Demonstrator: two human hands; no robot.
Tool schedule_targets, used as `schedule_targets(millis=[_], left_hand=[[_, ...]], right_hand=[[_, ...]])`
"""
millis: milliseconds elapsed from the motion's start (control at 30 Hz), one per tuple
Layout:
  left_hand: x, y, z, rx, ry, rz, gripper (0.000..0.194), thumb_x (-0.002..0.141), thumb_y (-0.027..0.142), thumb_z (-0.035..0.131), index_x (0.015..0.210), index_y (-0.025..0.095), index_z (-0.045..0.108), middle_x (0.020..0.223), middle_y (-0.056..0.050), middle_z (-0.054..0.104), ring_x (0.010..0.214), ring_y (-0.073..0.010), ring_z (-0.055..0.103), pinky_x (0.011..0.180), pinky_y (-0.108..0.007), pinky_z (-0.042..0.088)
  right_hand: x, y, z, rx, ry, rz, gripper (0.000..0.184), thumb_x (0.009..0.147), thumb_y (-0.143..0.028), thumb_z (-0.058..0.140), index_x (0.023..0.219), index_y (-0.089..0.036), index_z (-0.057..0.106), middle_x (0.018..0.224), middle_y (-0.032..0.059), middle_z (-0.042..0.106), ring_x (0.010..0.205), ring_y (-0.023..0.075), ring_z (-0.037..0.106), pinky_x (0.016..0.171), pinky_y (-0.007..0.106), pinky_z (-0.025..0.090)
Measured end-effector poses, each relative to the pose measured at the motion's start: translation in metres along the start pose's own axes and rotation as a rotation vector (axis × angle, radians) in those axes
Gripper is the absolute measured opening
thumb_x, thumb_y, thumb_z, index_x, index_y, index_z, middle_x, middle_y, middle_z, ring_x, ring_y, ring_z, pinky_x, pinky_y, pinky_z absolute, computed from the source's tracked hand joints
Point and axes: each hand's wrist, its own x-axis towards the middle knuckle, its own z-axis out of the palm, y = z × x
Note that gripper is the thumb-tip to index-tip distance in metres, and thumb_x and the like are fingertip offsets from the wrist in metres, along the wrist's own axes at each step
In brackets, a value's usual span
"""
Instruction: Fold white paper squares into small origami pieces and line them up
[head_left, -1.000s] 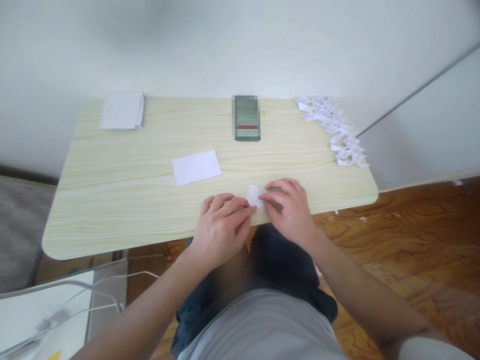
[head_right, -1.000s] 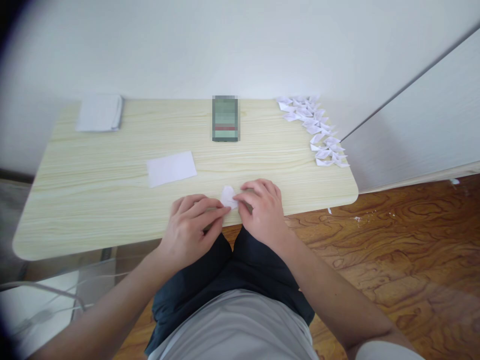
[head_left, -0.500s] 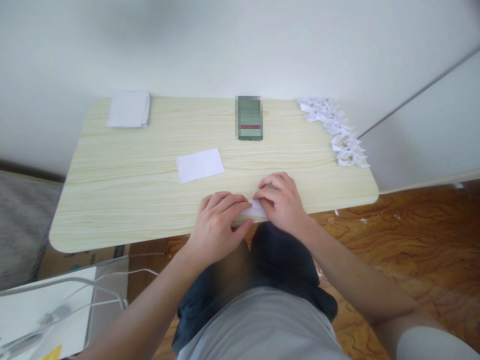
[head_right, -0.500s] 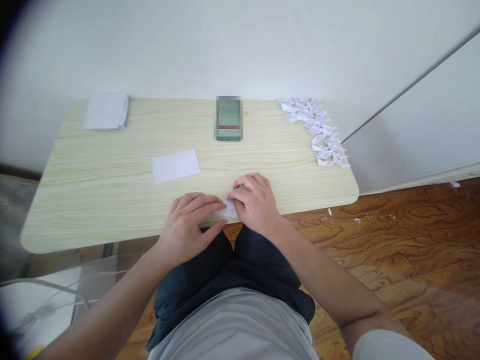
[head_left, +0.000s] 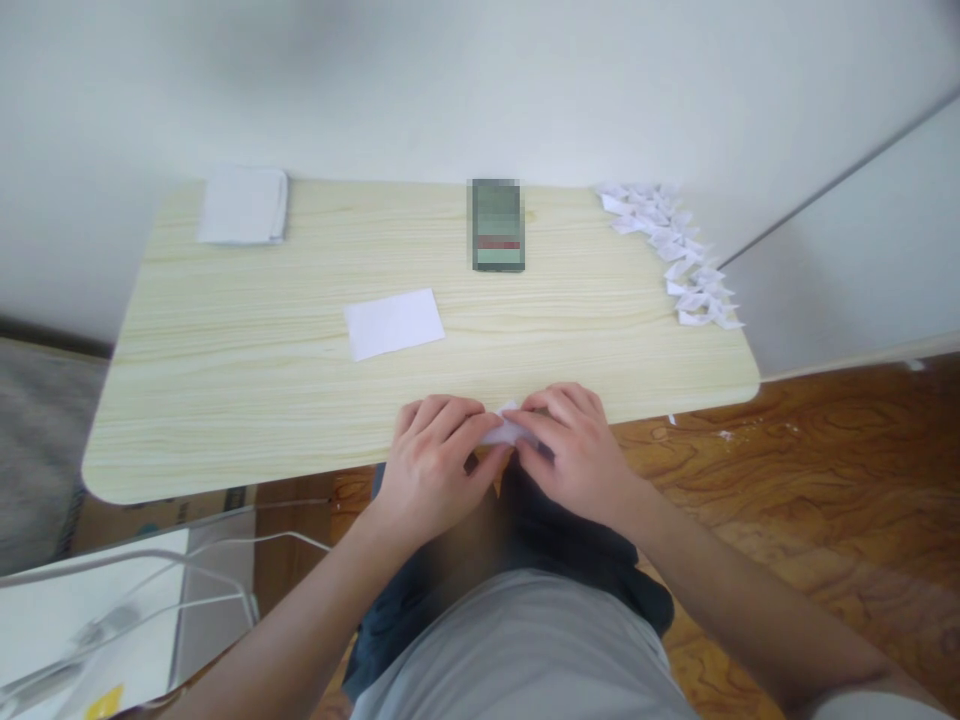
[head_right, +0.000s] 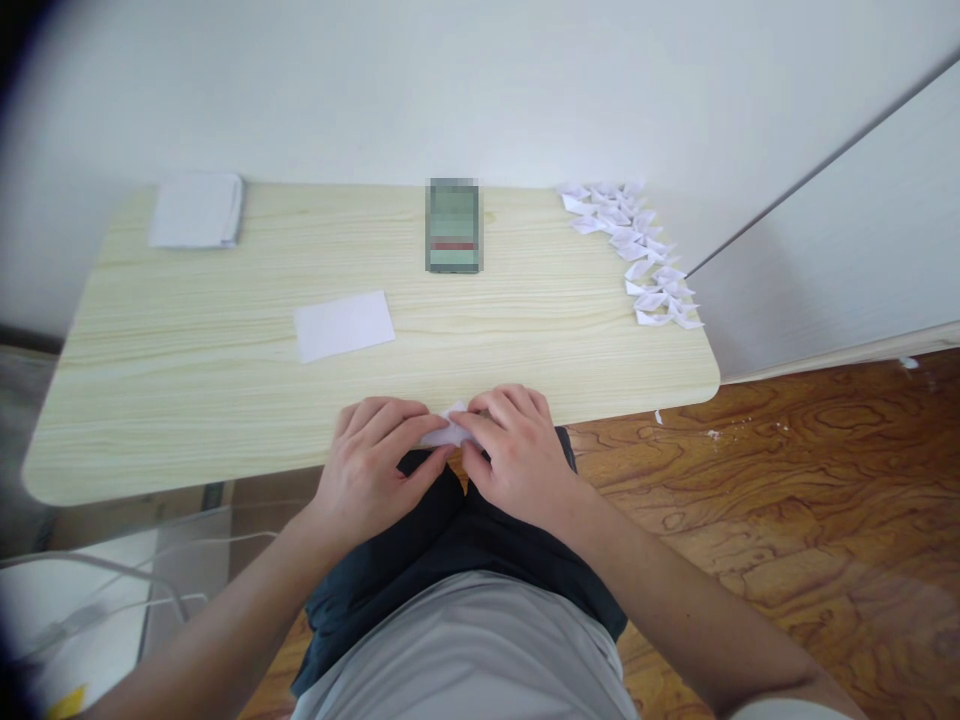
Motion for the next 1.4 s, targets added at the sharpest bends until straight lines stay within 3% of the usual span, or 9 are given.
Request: schedule_targets(millis=[267, 600, 833, 1000, 1400], left_hand=[[-0.008, -0.001, -0.001, 0.003, 0.012, -0.016, 0.021, 0.092, 0.03, 0.07, 0.112, 0.024, 0.072, 0.106, -0.007, 0.074, 0.104, -0.0271, 0.063, 0.093, -0.045, 0.046], [-0.006, 0.001, -0.002, 0.005, 0.014, -0.018, 0.022, 0.089, 0.025, 0.069, 0.111, 0.023, 0.073, 0.106, -0.007, 0.074, 0.104, -0.0276, 0.063, 0.093, -0.045, 0.046], [-0.004, 0.002, -0.002, 0.001, 0.011, -0.061, 0.012, 0.093, 0.025, 0.067, 0.103, 0.024, 0.074, 0.102, -0.006, 0.074, 0.101, -0.0262, 0.063, 0.091, -0.043, 0.045], [-0.002, 0.001, 0.001, -0.006, 0.035, -0.081, 0.009, 0.096, 0.028, 0.067, 0.097, 0.025, 0.075, 0.099, -0.003, 0.073, 0.099, -0.0245, 0.062, 0.09, -0.042, 0.044], [0.0, 0.001, 0.006, 0.002, 0.048, -0.097, 0.008, 0.097, 0.026, 0.066, 0.092, 0.024, 0.072, 0.098, -0.002, 0.073, 0.099, -0.0249, 0.061, 0.09, -0.044, 0.042]], right_hand=[[0.007, 0.003, -0.006, 0.009, -0.095, -0.111, 0.038, 0.094, -0.021, 0.067, 0.131, -0.03, 0.068, 0.122, 0.0059, 0.071, 0.118, 0.0286, 0.057, 0.105, 0.051, 0.043], [0.01, 0.005, -0.01, 0.035, -0.113, -0.114, 0.04, 0.092, -0.018, 0.066, 0.131, -0.028, 0.069, 0.122, 0.0053, 0.071, 0.118, 0.0272, 0.056, 0.106, 0.05, 0.043], [0.007, 0.005, -0.001, 0.082, -0.014, -0.056, 0.016, 0.1, -0.024, 0.062, 0.109, -0.025, 0.075, 0.112, 0.0046, 0.074, 0.112, 0.0242, 0.059, 0.102, 0.045, 0.043], [0.004, 0.002, 0.007, 0.069, 0.056, 0.028, 0.011, 0.1, -0.028, 0.065, 0.101, -0.024, 0.076, 0.108, 0.0048, 0.073, 0.109, 0.0239, 0.059, 0.099, 0.044, 0.043], [0.012, -0.008, 0.004, -0.047, -0.004, 0.125, 0.009, 0.099, -0.027, 0.066, 0.093, -0.024, 0.072, 0.099, 0.0045, 0.071, 0.102, 0.0259, 0.057, 0.088, 0.043, 0.04]])
